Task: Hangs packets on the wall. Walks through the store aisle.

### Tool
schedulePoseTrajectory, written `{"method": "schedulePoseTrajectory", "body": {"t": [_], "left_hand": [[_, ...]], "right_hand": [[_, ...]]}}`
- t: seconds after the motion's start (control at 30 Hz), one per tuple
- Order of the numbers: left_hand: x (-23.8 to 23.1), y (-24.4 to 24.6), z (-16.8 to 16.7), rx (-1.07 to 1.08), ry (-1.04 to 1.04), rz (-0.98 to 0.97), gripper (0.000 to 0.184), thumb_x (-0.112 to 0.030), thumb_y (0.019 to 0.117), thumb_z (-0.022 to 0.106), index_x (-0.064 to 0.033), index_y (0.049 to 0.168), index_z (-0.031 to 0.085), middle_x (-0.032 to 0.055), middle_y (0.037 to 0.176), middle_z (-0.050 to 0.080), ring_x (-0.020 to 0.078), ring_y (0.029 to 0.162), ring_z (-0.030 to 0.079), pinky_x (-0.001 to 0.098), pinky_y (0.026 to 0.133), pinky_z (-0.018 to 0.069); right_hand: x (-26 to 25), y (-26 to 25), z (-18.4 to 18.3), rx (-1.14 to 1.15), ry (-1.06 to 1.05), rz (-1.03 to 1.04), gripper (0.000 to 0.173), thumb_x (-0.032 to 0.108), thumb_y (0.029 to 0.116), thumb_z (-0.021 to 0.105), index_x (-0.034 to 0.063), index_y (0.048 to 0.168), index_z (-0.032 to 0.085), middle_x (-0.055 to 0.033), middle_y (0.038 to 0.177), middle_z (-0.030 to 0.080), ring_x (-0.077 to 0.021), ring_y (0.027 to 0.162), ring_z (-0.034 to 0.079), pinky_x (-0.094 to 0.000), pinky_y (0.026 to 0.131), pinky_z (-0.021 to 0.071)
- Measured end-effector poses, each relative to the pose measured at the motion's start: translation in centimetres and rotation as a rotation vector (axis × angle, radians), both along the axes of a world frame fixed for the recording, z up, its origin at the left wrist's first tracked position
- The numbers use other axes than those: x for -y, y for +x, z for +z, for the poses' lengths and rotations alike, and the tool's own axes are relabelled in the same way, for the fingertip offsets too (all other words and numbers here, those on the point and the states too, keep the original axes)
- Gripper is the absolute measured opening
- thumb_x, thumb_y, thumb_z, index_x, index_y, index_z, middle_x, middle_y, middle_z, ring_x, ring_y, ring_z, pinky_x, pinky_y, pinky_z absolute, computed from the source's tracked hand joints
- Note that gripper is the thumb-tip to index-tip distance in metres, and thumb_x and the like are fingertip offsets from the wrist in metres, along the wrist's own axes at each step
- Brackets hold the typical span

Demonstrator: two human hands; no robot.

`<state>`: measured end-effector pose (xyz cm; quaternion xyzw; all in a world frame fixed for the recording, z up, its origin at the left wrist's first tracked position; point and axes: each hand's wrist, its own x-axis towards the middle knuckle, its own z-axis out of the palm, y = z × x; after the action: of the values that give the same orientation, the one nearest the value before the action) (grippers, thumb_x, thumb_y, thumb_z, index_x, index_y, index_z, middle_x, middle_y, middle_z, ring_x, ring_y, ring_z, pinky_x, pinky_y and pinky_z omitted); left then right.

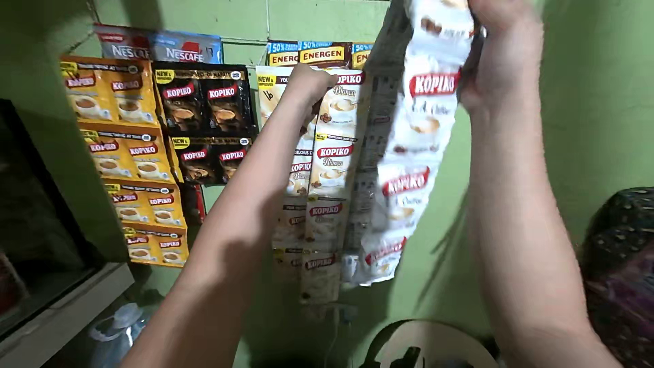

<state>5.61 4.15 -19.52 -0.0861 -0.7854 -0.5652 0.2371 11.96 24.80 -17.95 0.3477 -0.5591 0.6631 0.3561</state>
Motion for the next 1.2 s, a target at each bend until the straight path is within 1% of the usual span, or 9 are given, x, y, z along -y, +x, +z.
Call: {"method": "schedulePoseTrajectory", "body": {"t": [0.13, 0.3, 0.47, 0.63, 0.7, 0.83, 0.93, 1.03, 1.2], "left_hand": [[0.0, -0.2, -0.3, -0.002, 0.113, -0.048, 0.035, -0.022, 0.0984, 0.062, -0.0027, 0.127, 0.057, 0.0101, 0.100, 0.066, 0.0155, 0.079, 0.065, 0.0331, 0.070, 0.0559], [-0.4, 0.0, 0.0, -0.001, 0.141, -0.093, 0.036, -0.021, 0.0985, 0.063, -0.0022, 0.129, 0.057, 0.0123, 0.107, 0.068, 0.0180, 0.088, 0.068, 0.0365, 0.078, 0.0575], [-0.5, -0.8, 1.3, -0.038, 0.117, -0.081, 0.042, -0.023, 0.1005, 0.062, 0.0008, 0.134, 0.052, 0.0161, 0.115, 0.063, 0.0215, 0.097, 0.064, 0.0400, 0.082, 0.0543], [-0.4, -0.1, 3.2, -0.057, 0.166, -0.131, 0.033, -0.024, 0.1031, 0.058, -0.0035, 0.129, 0.057, 0.0111, 0.107, 0.067, 0.0164, 0.086, 0.067, 0.0334, 0.073, 0.0571], [-0.3, 0.8, 4.0, -0.108, 0.201, -0.156, 0.029, -0.025, 0.1045, 0.056, -0.0043, 0.123, 0.060, 0.0089, 0.100, 0.067, 0.0143, 0.079, 0.066, 0.0308, 0.069, 0.0569], [0.3, 1.5, 4.8, -0.328, 0.299, -0.357, 0.023, -0.021, 0.1060, 0.053, -0.0022, 0.116, 0.062, 0.0081, 0.097, 0.072, 0.0152, 0.084, 0.072, 0.0320, 0.076, 0.0615], [0.7, 2.7, 2.3, -0.441, 0.334, -0.492, 0.022, -0.021, 0.1096, 0.044, -0.0046, 0.115, 0.059, 0.0048, 0.094, 0.072, 0.0131, 0.084, 0.072, 0.0310, 0.077, 0.0623], [1.3, 3.4, -3.4, -0.378, 0.321, -0.489, 0.026, -0.023, 0.1113, 0.038, -0.0079, 0.124, 0.055, 0.0003, 0.096, 0.071, 0.0096, 0.084, 0.072, 0.0293, 0.076, 0.0623], [1.9, 0.6, -12.0, -0.223, 0.300, -0.431, 0.024, -0.018, 0.1100, 0.041, -0.0042, 0.118, 0.060, -0.0003, 0.094, 0.070, 0.0062, 0.082, 0.069, 0.0278, 0.077, 0.0603]], "right_hand": [[-0.9, 1.3, -9.2, 0.082, 0.037, -0.046, 0.023, 0.015, 0.1089, 0.037, 0.0134, 0.105, 0.059, 0.0084, 0.081, 0.072, -0.0035, 0.072, 0.071, -0.0254, 0.067, 0.0627], [-1.6, -3.6, -17.4, 0.448, -0.002, 0.065, 0.024, 0.011, 0.1094, 0.040, 0.0045, 0.108, 0.063, -0.0013, 0.080, 0.074, -0.0088, 0.068, 0.072, -0.0282, 0.064, 0.0624], [-1.3, -5.3, -11.3, 0.366, 0.134, -0.024, 0.036, 0.028, 0.1102, 0.036, 0.0024, 0.130, 0.053, -0.0035, 0.099, 0.068, -0.0101, 0.085, 0.069, -0.0318, 0.079, 0.0593], [-0.3, -4.6, -3.9, 0.375, 0.096, -0.123, 0.018, 0.015, 0.1085, 0.047, 0.0024, 0.113, 0.058, -0.0030, 0.087, 0.067, -0.0096, 0.073, 0.068, -0.0284, 0.070, 0.0595], [-0.3, -4.1, -2.7, 0.313, 0.060, -0.089, 0.018, 0.013, 0.1091, 0.044, 0.0026, 0.115, 0.057, -0.0027, 0.089, 0.067, -0.0100, 0.076, 0.068, -0.0290, 0.073, 0.0599], [-0.9, -2.8, -2.2, 0.162, 0.010, -0.003, 0.016, 0.013, 0.1099, 0.040, 0.0059, 0.114, 0.054, -0.0009, 0.089, 0.068, -0.0101, 0.079, 0.071, -0.0298, 0.076, 0.0622], [-1.3, -1.6, -4.2, 0.121, 0.008, 0.029, 0.015, 0.012, 0.1102, 0.038, 0.0082, 0.112, 0.053, 0.0011, 0.090, 0.069, -0.0093, 0.080, 0.072, -0.0296, 0.077, 0.0628], [-1.5, -1.0, -8.0, 0.185, 0.013, 0.025, 0.016, 0.009, 0.1089, 0.038, 0.0088, 0.112, 0.054, 0.0029, 0.087, 0.070, -0.0069, 0.077, 0.072, -0.0270, 0.073, 0.0633], [-2.1, -2.4, -13.5, 0.320, 0.025, 0.061, 0.019, 0.005, 0.1069, 0.038, 0.0084, 0.116, 0.055, 0.0029, 0.085, 0.072, -0.0060, 0.073, 0.072, -0.0253, 0.068, 0.0629]]}}
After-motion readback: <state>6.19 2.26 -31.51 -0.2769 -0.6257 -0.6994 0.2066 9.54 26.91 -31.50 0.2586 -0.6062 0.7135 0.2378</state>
